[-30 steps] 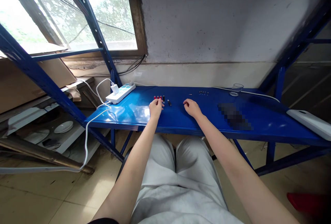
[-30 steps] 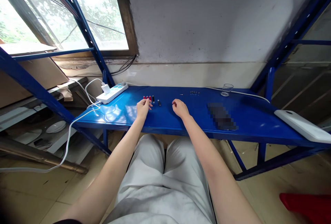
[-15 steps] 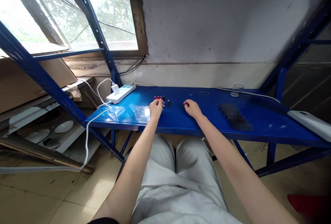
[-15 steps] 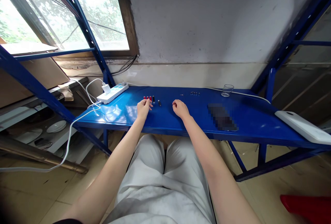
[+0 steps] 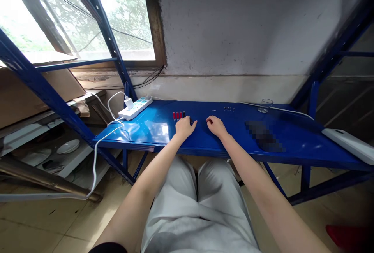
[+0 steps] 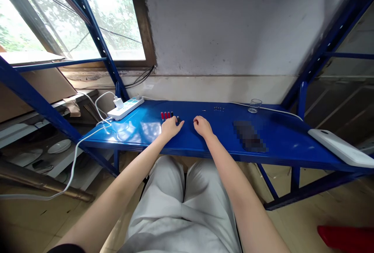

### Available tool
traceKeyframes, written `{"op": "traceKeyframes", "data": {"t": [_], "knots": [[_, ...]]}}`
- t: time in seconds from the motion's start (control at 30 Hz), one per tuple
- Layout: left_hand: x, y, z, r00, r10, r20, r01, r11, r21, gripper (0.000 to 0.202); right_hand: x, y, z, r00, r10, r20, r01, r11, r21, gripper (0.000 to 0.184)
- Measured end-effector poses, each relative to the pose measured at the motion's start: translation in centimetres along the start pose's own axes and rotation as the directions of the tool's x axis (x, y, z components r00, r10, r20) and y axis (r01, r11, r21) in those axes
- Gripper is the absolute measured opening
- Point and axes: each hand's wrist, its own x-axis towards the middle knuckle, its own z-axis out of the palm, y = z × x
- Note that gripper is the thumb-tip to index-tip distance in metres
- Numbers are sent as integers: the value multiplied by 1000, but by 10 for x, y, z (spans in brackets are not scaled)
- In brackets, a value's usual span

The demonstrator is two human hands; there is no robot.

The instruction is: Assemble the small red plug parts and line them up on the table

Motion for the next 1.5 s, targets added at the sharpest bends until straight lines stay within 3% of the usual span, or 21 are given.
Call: {"op": "traceKeyframes", "data": {"t": [0.2,0.4,0.5,0.6,0.73,0.87,1.0,1.13,1.27,1.5], "knots": [[12,14,12,995,-45,95,31,989,147,43,0,0,0,999,-24,-22,24,1000,10,20],[20,14,17,989,-71,127,49,985,163,28,0,1,0,1000,-18,-14,18,1000,18,20],[19,14,15,989,-24,149,3,990,141,26,0,1,0,1000,-16,-14,16,1000,22,18],[17,13,14,980,126,153,-130,991,18,23,0,-2,-1,999,17,-48,-16,999,34,18],[18,10,22,954,284,93,-247,926,-286,17,-1,-4,-3,995,67,-79,-64,997,39,27],[20,3,33,953,299,35,-221,773,-595,11,-1,-4,-5,996,19,-89,-14,998,54,38],[18,-3,33,976,219,15,-114,565,-817,16,-2,-8,-5,991,-61,-116,71,994,81,39],[14,-4,24,981,180,74,-9,421,-907,22,-4,-13,-4,983,-113,-142,125,989,80,38],[12,-3,18,976,167,141,77,342,-937,26,-5,-15,-3,977,-142,-160,153,987,55,37],[12,-2,20,973,169,156,79,393,-916,21,-6,-19,-1,977,-158,-141,153,987,-47,41]]}}
